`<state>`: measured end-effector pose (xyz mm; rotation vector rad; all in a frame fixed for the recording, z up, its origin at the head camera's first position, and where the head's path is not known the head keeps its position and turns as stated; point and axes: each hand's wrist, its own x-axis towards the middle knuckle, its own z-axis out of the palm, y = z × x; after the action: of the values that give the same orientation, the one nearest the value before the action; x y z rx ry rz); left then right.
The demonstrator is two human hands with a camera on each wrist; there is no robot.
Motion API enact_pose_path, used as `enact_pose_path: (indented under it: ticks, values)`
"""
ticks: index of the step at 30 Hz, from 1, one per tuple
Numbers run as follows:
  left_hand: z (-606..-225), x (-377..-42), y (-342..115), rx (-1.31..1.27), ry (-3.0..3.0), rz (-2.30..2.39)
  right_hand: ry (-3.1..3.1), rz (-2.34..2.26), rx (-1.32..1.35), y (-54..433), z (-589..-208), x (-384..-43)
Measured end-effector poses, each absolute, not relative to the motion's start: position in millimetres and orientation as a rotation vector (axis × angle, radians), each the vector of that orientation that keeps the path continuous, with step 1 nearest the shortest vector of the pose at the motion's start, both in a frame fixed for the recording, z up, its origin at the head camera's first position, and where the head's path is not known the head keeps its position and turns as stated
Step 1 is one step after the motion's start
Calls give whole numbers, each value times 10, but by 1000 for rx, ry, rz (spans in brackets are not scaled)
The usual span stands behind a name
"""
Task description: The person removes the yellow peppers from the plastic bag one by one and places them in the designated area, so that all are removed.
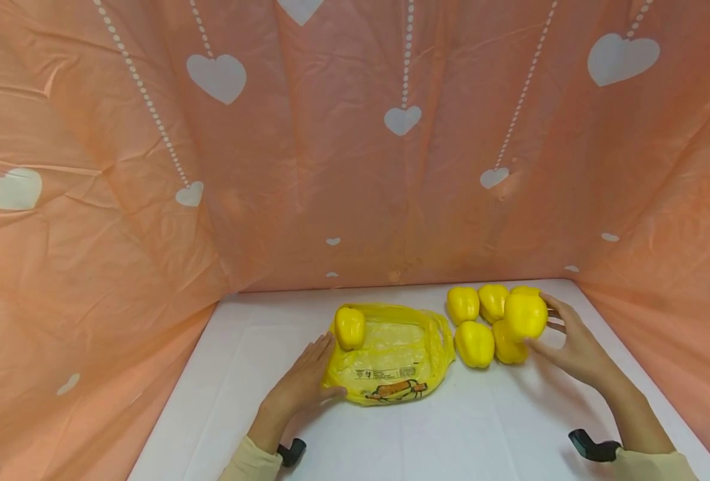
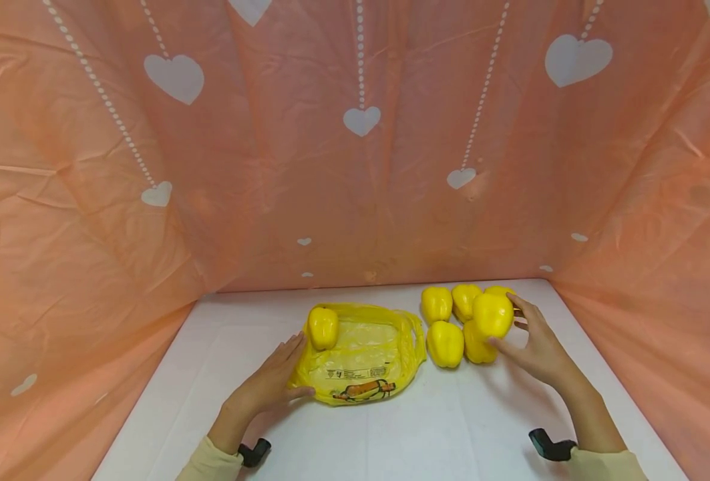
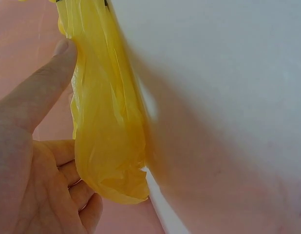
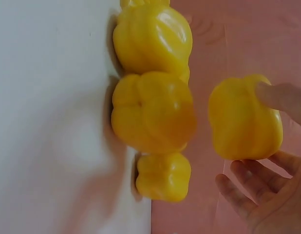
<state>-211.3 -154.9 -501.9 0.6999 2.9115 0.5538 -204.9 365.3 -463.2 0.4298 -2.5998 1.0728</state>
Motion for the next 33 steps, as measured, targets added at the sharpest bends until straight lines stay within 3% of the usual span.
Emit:
enact_pose_path:
  ticks: [33]
  values:
    - [-5016, -2111, -1530, 664, 2889, 587, -2803, 1161, 293, 4166, -4981, -2014]
